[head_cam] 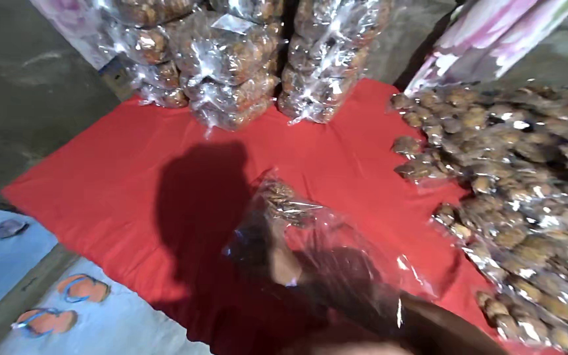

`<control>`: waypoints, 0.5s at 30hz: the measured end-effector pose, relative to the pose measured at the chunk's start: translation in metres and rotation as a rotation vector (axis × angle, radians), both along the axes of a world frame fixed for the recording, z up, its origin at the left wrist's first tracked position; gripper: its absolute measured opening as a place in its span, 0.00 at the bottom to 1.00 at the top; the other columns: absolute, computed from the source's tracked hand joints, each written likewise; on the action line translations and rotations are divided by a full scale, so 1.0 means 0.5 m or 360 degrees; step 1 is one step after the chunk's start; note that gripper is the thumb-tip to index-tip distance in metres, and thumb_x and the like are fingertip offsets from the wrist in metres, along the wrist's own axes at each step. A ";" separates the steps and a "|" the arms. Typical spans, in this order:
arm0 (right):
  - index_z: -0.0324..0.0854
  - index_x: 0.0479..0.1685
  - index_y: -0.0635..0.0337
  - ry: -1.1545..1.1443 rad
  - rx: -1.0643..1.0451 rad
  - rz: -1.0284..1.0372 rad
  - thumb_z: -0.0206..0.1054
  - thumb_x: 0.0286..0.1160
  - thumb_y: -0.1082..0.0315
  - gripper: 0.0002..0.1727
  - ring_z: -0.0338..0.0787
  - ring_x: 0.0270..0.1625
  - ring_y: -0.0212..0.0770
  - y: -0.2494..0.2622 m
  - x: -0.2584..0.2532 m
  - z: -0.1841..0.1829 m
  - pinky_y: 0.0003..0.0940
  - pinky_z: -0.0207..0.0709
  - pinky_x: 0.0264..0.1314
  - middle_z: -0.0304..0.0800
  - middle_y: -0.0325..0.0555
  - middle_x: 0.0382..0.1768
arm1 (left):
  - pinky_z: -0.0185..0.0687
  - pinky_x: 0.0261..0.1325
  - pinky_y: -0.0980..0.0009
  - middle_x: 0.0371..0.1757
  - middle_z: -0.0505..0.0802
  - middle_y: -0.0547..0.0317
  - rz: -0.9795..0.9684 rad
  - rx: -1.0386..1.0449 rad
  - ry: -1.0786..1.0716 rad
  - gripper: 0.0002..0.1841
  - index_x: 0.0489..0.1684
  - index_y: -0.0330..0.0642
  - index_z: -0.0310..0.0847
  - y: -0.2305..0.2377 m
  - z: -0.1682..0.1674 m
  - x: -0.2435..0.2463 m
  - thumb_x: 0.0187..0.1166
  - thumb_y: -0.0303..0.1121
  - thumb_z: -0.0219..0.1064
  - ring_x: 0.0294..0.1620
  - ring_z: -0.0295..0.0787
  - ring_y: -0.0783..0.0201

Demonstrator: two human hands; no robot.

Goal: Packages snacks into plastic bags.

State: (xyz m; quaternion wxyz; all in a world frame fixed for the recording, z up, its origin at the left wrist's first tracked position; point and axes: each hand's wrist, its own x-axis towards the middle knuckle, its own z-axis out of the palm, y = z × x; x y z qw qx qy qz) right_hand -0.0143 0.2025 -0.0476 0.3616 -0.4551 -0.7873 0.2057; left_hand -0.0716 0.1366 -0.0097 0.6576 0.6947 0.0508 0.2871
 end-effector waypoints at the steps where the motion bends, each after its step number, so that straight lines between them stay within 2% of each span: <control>1: 0.72 0.65 0.92 0.0393 0.0130 0.0107 0.71 0.67 0.62 0.36 0.82 0.73 0.64 0.010 0.010 -0.083 0.32 0.63 0.85 0.78 0.87 0.65 | 0.84 0.61 0.72 0.48 0.95 0.54 0.0174 -0.0106 -0.0124 0.20 0.54 0.33 0.88 0.009 -0.016 -0.043 0.84 0.44 0.62 0.51 0.91 0.72; 2: 0.64 0.79 0.82 0.0312 -0.0279 0.0173 0.73 0.70 0.62 0.41 0.74 0.82 0.55 -0.004 0.032 -0.070 0.33 0.62 0.88 0.70 0.75 0.78 | 0.86 0.53 0.75 0.43 0.95 0.64 0.0506 -0.0204 -0.0111 0.21 0.46 0.44 0.90 0.022 -0.013 -0.093 0.83 0.52 0.61 0.46 0.90 0.77; 3: 0.56 0.87 0.76 0.0088 -0.0603 0.0162 0.75 0.68 0.67 0.46 0.66 0.88 0.57 -0.012 0.041 -0.031 0.42 0.59 0.90 0.59 0.71 0.87 | 0.89 0.43 0.79 0.37 0.95 0.73 0.0895 -0.0239 -0.0123 0.18 0.41 0.54 0.90 0.047 -0.006 -0.136 0.83 0.55 0.60 0.38 0.91 0.80; 4: 0.50 0.91 0.68 -0.0116 -0.0772 0.0161 0.77 0.66 0.67 0.52 0.60 0.90 0.58 -0.015 0.045 -0.009 0.48 0.57 0.90 0.49 0.67 0.91 | 0.88 0.42 0.80 0.38 0.95 0.76 0.1234 -0.0212 -0.0072 0.17 0.45 0.55 0.89 0.077 -0.008 -0.177 0.85 0.54 0.59 0.37 0.90 0.80; 5: 0.49 0.94 0.62 -0.0227 -0.0792 0.0169 0.78 0.66 0.64 0.54 0.60 0.90 0.60 -0.024 0.053 -0.007 0.51 0.59 0.89 0.46 0.66 0.92 | 0.87 0.48 0.76 0.40 0.93 0.74 0.1490 -0.0173 0.0073 0.18 0.52 0.47 0.85 0.107 -0.019 -0.216 0.88 0.50 0.56 0.41 0.89 0.78; 6: 0.50 0.94 0.59 -0.0286 -0.0739 0.0188 0.77 0.69 0.63 0.52 0.63 0.89 0.62 -0.039 0.065 -0.011 0.53 0.63 0.87 0.49 0.67 0.91 | 0.86 0.54 0.72 0.45 0.92 0.66 0.1630 -0.0172 0.0216 0.19 0.60 0.34 0.79 0.136 -0.034 -0.248 0.88 0.41 0.52 0.45 0.88 0.75; 7: 0.52 0.93 0.58 -0.0343 -0.0649 0.0217 0.73 0.74 0.64 0.46 0.68 0.86 0.62 -0.055 0.080 -0.015 0.54 0.67 0.84 0.54 0.67 0.90 | 0.85 0.57 0.71 0.49 0.90 0.60 0.1695 -0.0210 0.0353 0.21 0.65 0.25 0.75 0.164 -0.047 -0.270 0.88 0.35 0.48 0.49 0.88 0.73; 8: 0.57 0.92 0.59 -0.0413 -0.0524 0.0244 0.68 0.79 0.67 0.40 0.76 0.81 0.63 -0.069 0.097 -0.020 0.54 0.74 0.78 0.62 0.66 0.87 | 0.85 0.58 0.71 0.50 0.90 0.57 0.1732 -0.0258 0.0460 0.21 0.66 0.23 0.73 0.190 -0.056 -0.284 0.87 0.31 0.45 0.49 0.88 0.72; 9: 0.69 0.84 0.62 -0.0429 -0.0224 0.0222 0.66 0.78 0.70 0.31 0.88 0.69 0.62 -0.085 0.115 -0.034 0.51 0.84 0.66 0.78 0.67 0.76 | 0.85 0.57 0.72 0.51 0.90 0.55 0.1729 -0.0304 0.0544 0.21 0.67 0.23 0.73 0.212 -0.063 -0.290 0.88 0.31 0.44 0.49 0.88 0.72; 10: 0.81 0.71 0.64 -0.0413 0.0060 0.0201 0.66 0.76 0.73 0.23 0.94 0.57 0.58 -0.097 0.134 -0.048 0.47 0.89 0.57 0.89 0.64 0.61 | 0.85 0.57 0.73 0.52 0.90 0.55 0.1689 -0.0335 0.0617 0.22 0.69 0.25 0.74 0.229 -0.068 -0.293 0.89 0.31 0.43 0.50 0.88 0.73; 11: 0.88 0.58 0.63 -0.0409 0.0260 0.0187 0.66 0.75 0.73 0.15 0.95 0.50 0.54 -0.105 0.155 -0.057 0.42 0.90 0.53 0.92 0.59 0.51 | 0.84 0.58 0.73 0.54 0.91 0.54 0.1626 -0.0353 0.0670 0.22 0.69 0.27 0.74 0.244 -0.071 -0.292 0.90 0.33 0.42 0.51 0.88 0.73; 12: 0.90 0.49 0.60 -0.0436 0.0381 0.0165 0.66 0.75 0.71 0.10 0.94 0.48 0.52 -0.114 0.176 -0.057 0.41 0.89 0.53 0.93 0.54 0.45 | 0.84 0.60 0.73 0.56 0.90 0.52 0.1551 -0.0370 0.0705 0.23 0.71 0.27 0.74 0.260 -0.074 -0.289 0.92 0.34 0.41 0.53 0.89 0.72; 13: 0.89 0.43 0.58 -0.0474 0.0435 0.0115 0.66 0.76 0.68 0.08 0.93 0.46 0.51 -0.122 0.195 -0.056 0.41 0.88 0.53 0.92 0.52 0.41 | 0.83 0.62 0.72 0.59 0.90 0.50 0.1472 -0.0394 0.0734 0.24 0.71 0.27 0.74 0.277 -0.079 -0.286 0.93 0.35 0.40 0.55 0.88 0.70; 14: 0.89 0.43 0.56 -0.0520 0.0446 0.0016 0.65 0.78 0.63 0.09 0.92 0.47 0.52 -0.130 0.211 -0.059 0.43 0.85 0.54 0.91 0.52 0.41 | 0.82 0.65 0.71 0.62 0.89 0.48 0.1394 -0.0409 0.0771 0.24 0.72 0.27 0.74 0.295 -0.083 -0.284 0.93 0.35 0.40 0.58 0.88 0.69; 15: 0.89 0.50 0.58 -0.0531 0.0375 -0.0100 0.66 0.79 0.60 0.13 0.92 0.54 0.56 -0.133 0.224 -0.065 0.49 0.84 0.59 0.92 0.57 0.49 | 0.81 0.66 0.70 0.64 0.89 0.47 0.1305 -0.0398 0.0805 0.25 0.72 0.27 0.74 0.314 -0.089 -0.284 0.93 0.36 0.39 0.60 0.88 0.68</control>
